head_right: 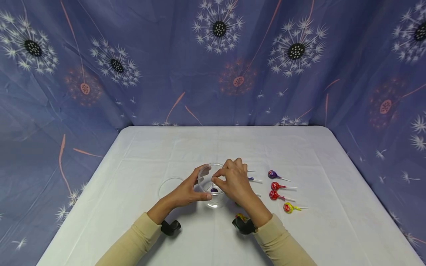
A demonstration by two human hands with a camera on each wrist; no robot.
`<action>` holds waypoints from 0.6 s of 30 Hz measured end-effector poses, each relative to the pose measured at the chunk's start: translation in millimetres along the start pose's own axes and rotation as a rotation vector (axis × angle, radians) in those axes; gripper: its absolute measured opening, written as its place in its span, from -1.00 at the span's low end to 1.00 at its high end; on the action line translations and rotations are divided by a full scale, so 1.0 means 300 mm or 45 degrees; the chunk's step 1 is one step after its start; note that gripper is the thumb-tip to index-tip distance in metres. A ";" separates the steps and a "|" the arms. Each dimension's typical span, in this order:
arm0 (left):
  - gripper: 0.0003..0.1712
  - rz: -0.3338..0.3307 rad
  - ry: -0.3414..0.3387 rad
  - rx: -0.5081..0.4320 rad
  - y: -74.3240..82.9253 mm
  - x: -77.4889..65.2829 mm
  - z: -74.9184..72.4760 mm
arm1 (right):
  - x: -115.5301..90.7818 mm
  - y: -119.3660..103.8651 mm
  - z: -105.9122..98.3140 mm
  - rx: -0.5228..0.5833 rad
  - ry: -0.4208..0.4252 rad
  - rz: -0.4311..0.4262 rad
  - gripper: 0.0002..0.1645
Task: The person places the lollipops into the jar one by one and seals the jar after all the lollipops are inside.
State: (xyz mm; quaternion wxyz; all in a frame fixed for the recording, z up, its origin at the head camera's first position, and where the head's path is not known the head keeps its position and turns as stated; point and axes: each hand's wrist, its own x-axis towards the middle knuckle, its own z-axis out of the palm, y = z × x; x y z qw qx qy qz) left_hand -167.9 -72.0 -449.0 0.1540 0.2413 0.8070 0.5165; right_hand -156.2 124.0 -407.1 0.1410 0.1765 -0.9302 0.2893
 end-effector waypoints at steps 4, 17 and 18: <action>0.13 -0.002 -0.004 -0.002 -0.003 0.001 0.005 | -0.007 0.002 -0.004 0.003 0.009 -0.008 -0.94; 0.10 -0.028 0.010 0.004 0.006 -0.003 0.006 | -0.049 0.039 -0.118 0.140 0.131 0.058 -0.81; 0.10 -0.024 0.011 0.005 0.004 -0.003 0.006 | -0.056 0.043 -0.130 0.149 0.139 0.070 -0.80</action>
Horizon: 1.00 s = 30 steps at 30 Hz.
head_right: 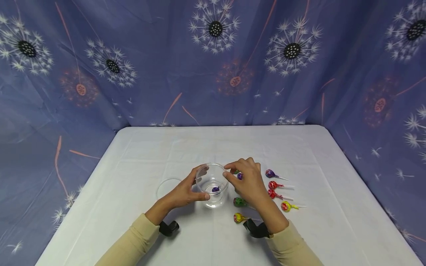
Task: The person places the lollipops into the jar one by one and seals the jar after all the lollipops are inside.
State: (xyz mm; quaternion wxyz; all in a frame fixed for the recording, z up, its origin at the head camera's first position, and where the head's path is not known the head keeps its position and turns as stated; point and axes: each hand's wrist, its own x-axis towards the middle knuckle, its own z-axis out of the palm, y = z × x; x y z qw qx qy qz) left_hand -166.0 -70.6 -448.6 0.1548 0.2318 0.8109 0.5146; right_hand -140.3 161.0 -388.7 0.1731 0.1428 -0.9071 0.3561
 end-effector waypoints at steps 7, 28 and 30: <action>0.10 -0.025 0.008 0.007 0.011 -0.008 -0.004 | -0.042 0.035 -0.066 -0.037 0.042 0.060 -0.74; 0.08 -0.036 -0.023 -0.030 0.115 -0.036 -0.017 | -0.213 0.290 -0.249 -0.199 0.060 0.278 -0.76; 0.09 -0.039 -0.020 -0.029 0.115 -0.036 -0.017 | -0.231 0.316 -0.264 -0.219 0.049 0.315 -0.76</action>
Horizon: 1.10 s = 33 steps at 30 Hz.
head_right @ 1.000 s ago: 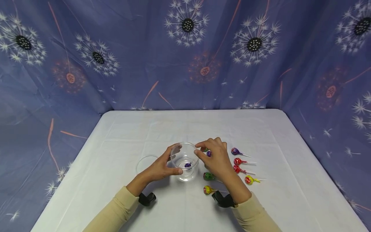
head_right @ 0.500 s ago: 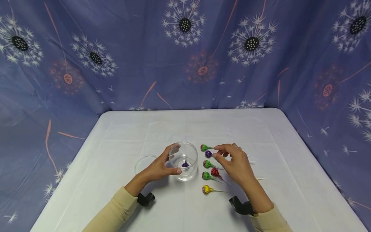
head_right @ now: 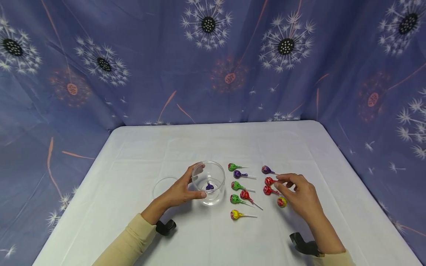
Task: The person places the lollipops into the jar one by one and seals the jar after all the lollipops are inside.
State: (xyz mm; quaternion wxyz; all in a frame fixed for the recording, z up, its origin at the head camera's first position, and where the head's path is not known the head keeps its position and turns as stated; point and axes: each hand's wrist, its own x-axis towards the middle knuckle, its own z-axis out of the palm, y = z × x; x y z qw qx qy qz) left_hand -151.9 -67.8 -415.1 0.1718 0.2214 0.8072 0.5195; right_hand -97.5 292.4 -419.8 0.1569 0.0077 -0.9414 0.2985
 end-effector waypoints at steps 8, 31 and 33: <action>0.10 0.000 -0.003 0.009 0.005 0.000 -0.003 | -0.029 0.109 -0.013 -0.075 -0.056 0.064 -0.77; 0.10 -0.003 -0.013 0.001 0.001 0.000 0.000 | -0.091 0.288 0.015 -0.041 -0.168 0.039 -0.77; 0.10 -0.003 -0.015 0.003 0.001 0.000 0.000 | -0.094 0.294 0.017 -0.036 -0.182 0.050 -0.79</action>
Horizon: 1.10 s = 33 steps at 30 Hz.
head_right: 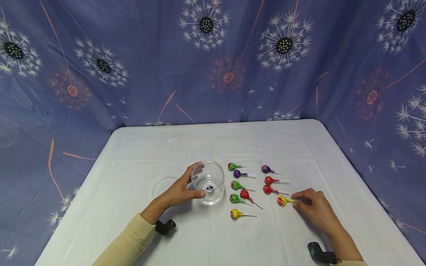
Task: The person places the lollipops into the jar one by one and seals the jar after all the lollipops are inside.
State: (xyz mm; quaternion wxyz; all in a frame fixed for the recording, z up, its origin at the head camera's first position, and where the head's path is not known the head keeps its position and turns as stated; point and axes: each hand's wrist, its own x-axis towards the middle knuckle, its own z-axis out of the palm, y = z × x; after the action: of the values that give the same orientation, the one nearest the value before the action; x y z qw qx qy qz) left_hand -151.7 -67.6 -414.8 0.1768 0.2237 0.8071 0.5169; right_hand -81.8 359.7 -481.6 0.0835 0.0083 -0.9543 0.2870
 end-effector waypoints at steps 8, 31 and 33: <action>0.10 0.008 -0.005 -0.001 0.001 -0.002 -0.004 | 0.005 0.019 0.020 0.046 0.013 -0.051 -0.80; 0.08 0.012 -0.009 -0.004 0.002 -0.007 -0.003 | 0.000 0.014 0.042 0.006 0.059 -0.008 -0.89; 0.08 0.012 -0.009 -0.001 0.004 -0.007 -0.003 | 0.002 -0.001 0.035 0.020 0.053 0.006 -0.89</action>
State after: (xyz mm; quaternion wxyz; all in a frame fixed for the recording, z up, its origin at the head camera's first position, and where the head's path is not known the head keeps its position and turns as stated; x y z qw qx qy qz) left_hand -150.3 -69.0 -413.2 0.1771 0.2292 0.8053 0.5172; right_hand -84.0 353.8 -489.8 0.1025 0.0007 -0.9501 0.2946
